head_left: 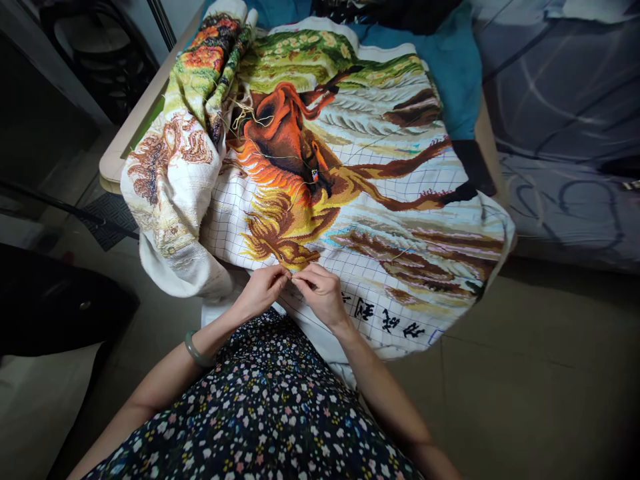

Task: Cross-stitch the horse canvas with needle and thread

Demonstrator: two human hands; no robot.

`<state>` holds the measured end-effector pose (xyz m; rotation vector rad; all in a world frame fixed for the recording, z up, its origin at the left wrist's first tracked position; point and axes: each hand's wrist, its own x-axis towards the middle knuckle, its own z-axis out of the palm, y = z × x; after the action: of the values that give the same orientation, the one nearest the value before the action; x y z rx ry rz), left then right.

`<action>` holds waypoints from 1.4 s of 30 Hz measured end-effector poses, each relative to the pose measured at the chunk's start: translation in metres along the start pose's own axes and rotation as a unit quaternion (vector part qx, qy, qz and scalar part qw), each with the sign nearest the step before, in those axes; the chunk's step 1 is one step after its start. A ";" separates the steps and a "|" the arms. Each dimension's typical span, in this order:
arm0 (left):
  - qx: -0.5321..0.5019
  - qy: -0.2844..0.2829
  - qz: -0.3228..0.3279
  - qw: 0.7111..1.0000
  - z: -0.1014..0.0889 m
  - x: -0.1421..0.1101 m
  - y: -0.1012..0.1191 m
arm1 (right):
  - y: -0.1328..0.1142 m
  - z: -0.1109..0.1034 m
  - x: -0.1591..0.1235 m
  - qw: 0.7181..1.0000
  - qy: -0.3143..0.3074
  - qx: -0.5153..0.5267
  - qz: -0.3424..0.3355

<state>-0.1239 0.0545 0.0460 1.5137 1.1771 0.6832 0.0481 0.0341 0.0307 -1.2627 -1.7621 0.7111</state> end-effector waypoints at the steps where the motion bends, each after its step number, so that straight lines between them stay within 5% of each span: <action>1: 0.011 0.004 -0.002 1.000 0.000 -0.001 0.002 | 0.000 0.000 0.000 1.000 0.001 0.002 0.002; 5: 0.025 0.039 -0.017 0.999 0.001 -0.009 0.002 | -0.001 0.003 -0.002 1.000 0.015 0.010 0.009; 10: -0.098 0.200 -0.065 0.973 0.012 -0.024 -0.003 | -0.001 0.007 -0.007 0.998 0.056 0.014 0.018; 14: -0.300 0.149 -0.175 0.926 0.026 -0.025 -0.004 | -0.002 0.011 -0.013 0.998 0.062 -0.019 0.003; 17: -0.354 0.140 -0.208 0.901 0.032 -0.021 -0.003 | -0.002 0.014 -0.016 0.996 0.066 -0.048 -0.020; 42: -0.420 0.227 -0.229 0.849 0.052 -0.016 0.003 | -0.005 0.037 -0.025 0.965 0.161 -0.193 -0.074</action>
<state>-0.0827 0.0195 0.0361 0.3142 1.2683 1.0670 0.0174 0.0096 0.0094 -1.3897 -1.7451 0.0646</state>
